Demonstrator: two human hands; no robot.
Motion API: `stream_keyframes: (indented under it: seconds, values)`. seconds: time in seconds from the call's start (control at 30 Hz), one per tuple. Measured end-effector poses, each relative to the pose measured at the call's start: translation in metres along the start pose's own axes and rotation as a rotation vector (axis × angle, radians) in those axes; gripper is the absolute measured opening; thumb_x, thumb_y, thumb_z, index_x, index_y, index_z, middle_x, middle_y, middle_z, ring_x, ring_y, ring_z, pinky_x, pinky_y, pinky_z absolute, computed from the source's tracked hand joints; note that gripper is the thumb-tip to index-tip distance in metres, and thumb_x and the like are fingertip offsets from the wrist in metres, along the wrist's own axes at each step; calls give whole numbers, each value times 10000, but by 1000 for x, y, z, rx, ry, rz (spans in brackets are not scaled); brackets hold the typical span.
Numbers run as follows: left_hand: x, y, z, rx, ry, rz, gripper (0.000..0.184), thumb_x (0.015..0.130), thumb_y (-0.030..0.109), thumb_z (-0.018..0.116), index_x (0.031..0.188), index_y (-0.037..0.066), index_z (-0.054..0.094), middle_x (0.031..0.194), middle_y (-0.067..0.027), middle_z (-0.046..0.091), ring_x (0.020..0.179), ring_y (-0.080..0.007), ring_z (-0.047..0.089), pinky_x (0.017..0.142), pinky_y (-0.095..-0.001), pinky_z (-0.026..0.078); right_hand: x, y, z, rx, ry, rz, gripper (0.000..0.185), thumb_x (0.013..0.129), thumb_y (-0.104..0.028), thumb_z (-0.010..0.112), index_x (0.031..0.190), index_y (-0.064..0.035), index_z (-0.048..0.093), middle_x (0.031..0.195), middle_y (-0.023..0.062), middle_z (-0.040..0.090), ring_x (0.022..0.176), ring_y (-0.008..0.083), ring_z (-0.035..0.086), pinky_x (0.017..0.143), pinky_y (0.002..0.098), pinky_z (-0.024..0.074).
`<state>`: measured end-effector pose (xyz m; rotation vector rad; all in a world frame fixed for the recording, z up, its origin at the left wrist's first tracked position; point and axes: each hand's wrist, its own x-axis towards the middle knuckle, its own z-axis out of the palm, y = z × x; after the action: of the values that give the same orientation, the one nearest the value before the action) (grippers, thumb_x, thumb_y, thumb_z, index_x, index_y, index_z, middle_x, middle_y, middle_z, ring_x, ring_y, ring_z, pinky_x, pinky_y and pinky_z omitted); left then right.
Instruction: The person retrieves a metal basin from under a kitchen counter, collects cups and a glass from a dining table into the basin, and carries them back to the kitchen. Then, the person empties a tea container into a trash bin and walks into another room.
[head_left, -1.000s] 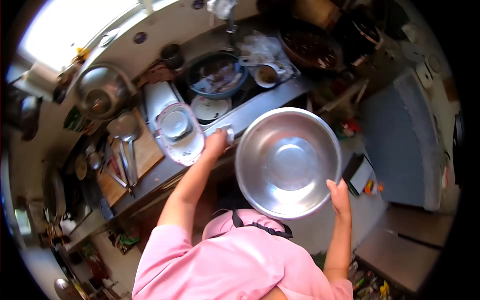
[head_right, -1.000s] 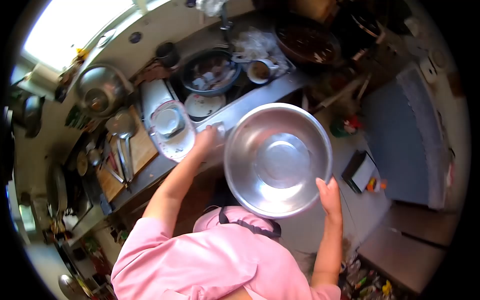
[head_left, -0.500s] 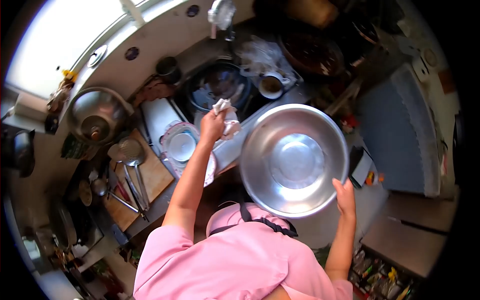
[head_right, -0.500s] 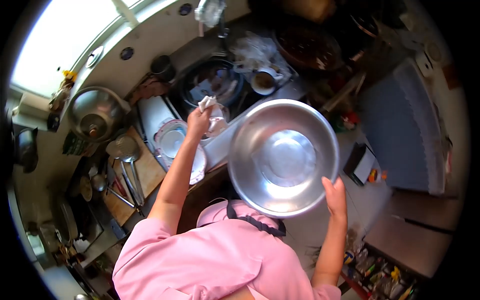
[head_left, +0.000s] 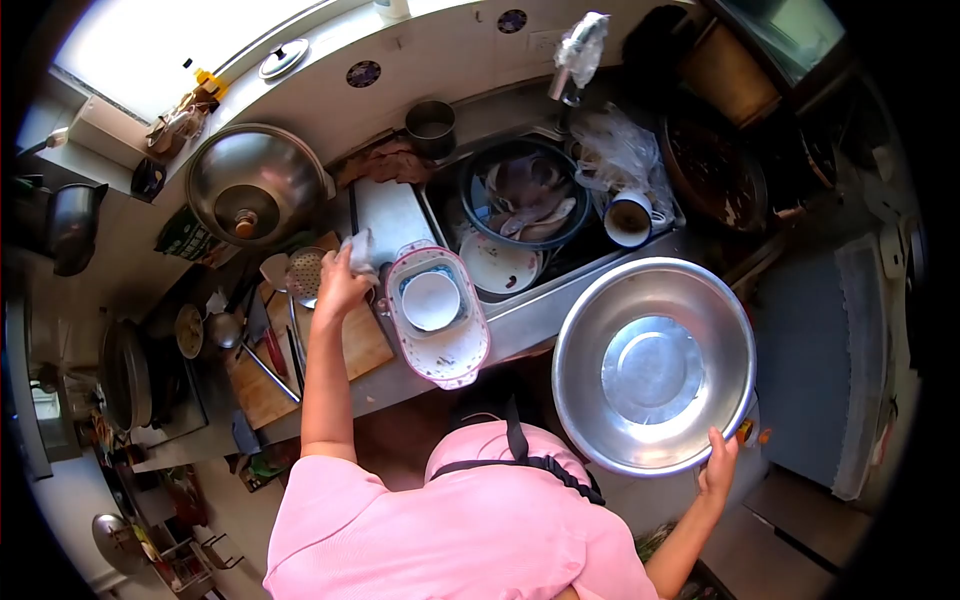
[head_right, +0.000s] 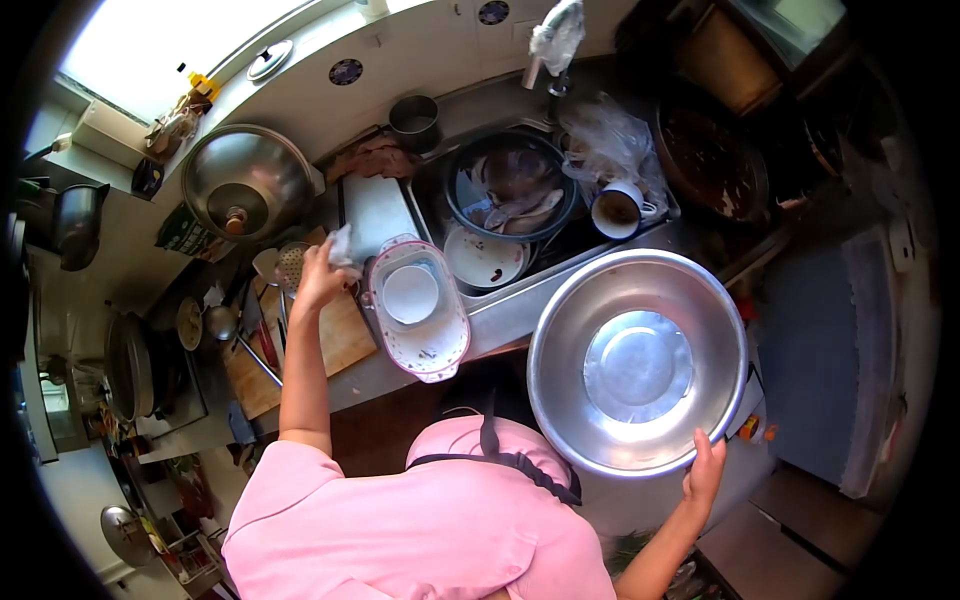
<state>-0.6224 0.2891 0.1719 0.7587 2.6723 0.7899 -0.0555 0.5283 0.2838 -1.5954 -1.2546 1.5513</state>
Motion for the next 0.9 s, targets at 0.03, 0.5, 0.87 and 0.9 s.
stream_keyframes:
  seconds: [0.03, 0.5, 0.87, 0.9]
  values:
    - [3, -12, 9, 179, 96, 57, 485, 712, 162, 572, 1174, 38, 489, 1186, -246, 424, 1072, -387, 446, 910, -398, 368, 1, -3, 4, -5, -8, 0, 348, 819, -89, 506, 1131, 55, 453, 1075, 115, 532, 969, 185, 508, 871, 294, 370]
    - [248, -12, 120, 314, 525, 309, 481, 713, 232, 613, 1174, 162, 492, 1094, -133, 550, 987, -314, 533, 840, -407, 431, 27, -32, 48, -115, -18, 50, 348, 806, -45, 475, 1138, 55, 439, 1074, 123, 524, 956, 191, 510, 866, 296, 376]
    - [194, -11, 59, -60, 13, -42, 281, 757, 313, 565, 926, 99, 633, 934, -179, 599, 852, -323, 580, 722, -393, 462, 34, -27, 48, -92, -39, 72, 354, 802, -58, 499, 1127, 69, 445, 1069, 119, 530, 959, 174, 503, 871, 286, 366]
    - [202, -32, 59, -8, -5, 58, 285, 785, 293, 544, 930, 58, 614, 901, -206, 595, 848, -353, 574, 723, -390, 448, 36, -25, 48, -104, -44, 62, 357, 800, -60, 504, 1128, 69, 447, 1069, 115, 531, 958, 171, 502, 867, 281, 369]
